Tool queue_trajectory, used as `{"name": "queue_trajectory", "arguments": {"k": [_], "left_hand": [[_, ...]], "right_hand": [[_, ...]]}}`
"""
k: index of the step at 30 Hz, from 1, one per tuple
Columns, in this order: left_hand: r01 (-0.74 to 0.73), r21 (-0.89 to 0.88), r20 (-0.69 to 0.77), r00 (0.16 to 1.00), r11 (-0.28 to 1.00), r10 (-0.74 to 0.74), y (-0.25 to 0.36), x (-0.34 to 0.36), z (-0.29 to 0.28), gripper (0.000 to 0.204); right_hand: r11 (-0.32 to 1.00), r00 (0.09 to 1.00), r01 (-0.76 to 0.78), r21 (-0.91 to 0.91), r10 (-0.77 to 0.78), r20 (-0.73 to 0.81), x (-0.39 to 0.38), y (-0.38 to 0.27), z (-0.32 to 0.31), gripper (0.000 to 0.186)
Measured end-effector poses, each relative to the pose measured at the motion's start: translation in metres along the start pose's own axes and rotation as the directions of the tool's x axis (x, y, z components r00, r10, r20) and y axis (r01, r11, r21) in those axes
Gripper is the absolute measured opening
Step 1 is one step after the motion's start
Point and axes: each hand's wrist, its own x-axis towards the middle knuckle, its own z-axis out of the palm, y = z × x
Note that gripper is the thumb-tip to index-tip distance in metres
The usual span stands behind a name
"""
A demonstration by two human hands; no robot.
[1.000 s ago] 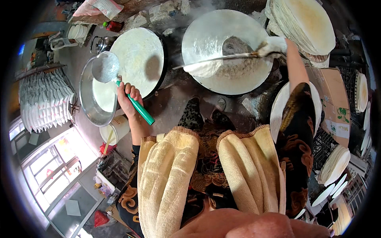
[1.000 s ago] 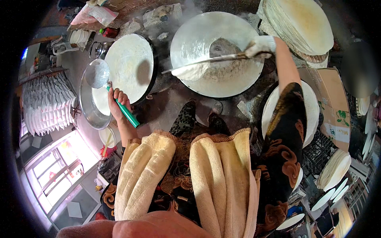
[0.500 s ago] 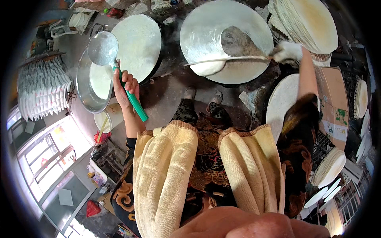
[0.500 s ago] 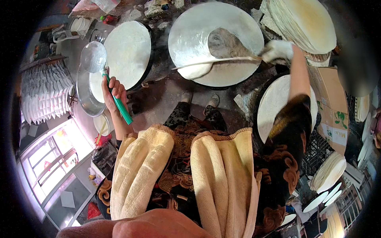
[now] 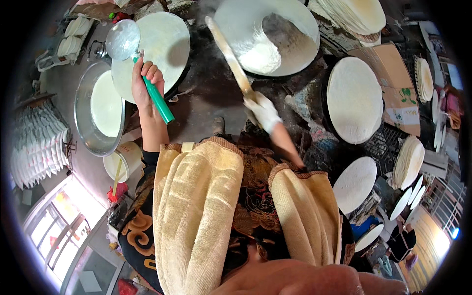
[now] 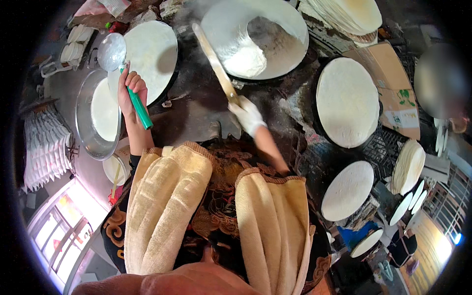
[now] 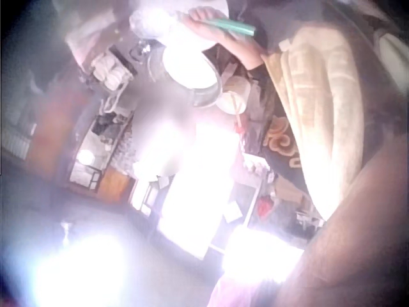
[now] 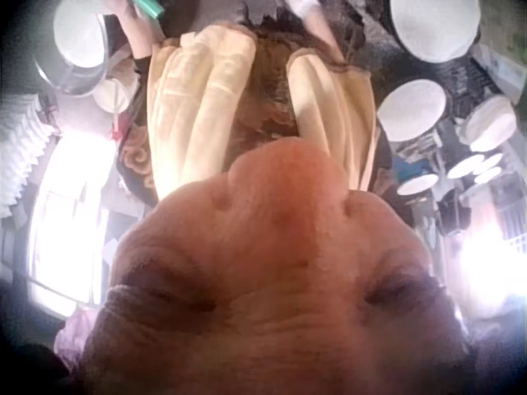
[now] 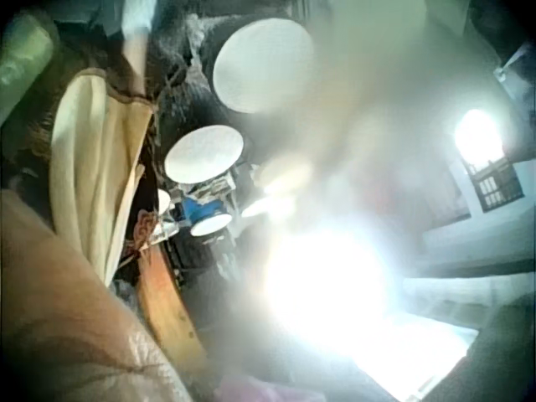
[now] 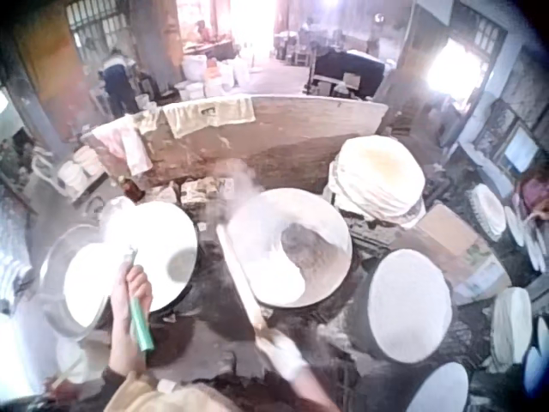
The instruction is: The person scoops liquid batter from a large metal bowl and pours it onto a hot circular griddle. Using a wooden spreader, they swirl the batter to form a thin, round crepe. Once cooked, the person lifts the crepe and stacks it with others on a nearby surface.
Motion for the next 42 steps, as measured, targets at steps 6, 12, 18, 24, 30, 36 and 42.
{"name": "queue_trajectory", "arguments": {"k": [6, 12, 18, 24, 30, 36, 42], "left_hand": [[0.062, 0.104, 0.049, 0.996, 0.993, -0.068, -0.002, -0.027, -0.006, 0.018], [-0.008, 0.195, 0.088, 0.996, 0.981, -0.009, 0.010, -0.046, 0.001, 0.015], [0.052, 0.239, 0.158, 0.983, 0.970, -0.092, -0.019, -0.047, 0.014, 0.008], [0.078, 0.281, 0.182, 0.974, 0.956, -0.133, -0.023, -0.055, 0.035, 0.013], [0.149, 0.318, 0.175, 0.961, 0.936, -0.212, -0.043, -0.049, 0.039, 0.010], [0.169, 0.343, 0.185, 0.952, 0.924, -0.243, -0.050, -0.054, 0.042, 0.009], [0.168, 0.365, 0.220, 0.940, 0.915, -0.261, -0.058, -0.049, 0.048, 0.008]], "right_hand": [[0.612, 0.877, -0.375, -0.696, -0.009, -0.480, 0.002, -0.018, 0.006, 0.036], [0.537, 0.776, -0.482, -0.693, -0.106, -0.622, -0.024, 0.014, -0.055, 0.035], [0.899, 0.827, -0.135, -0.417, -0.130, -0.547, 0.022, -0.008, -0.061, 0.038], [0.673, 0.840, -0.357, -0.648, -0.071, -0.538, -0.003, 0.006, -0.045, 0.038], [0.607, 0.760, -0.343, -0.717, -0.270, -0.591, -0.008, -0.028, -0.140, 0.038], [0.620, 0.901, -0.163, -0.768, -0.224, -0.373, -0.023, -0.012, -0.075, 0.040], [0.591, 0.738, -0.400, -0.701, -0.246, -0.629, -0.030, 0.006, -0.163, 0.040]]}}
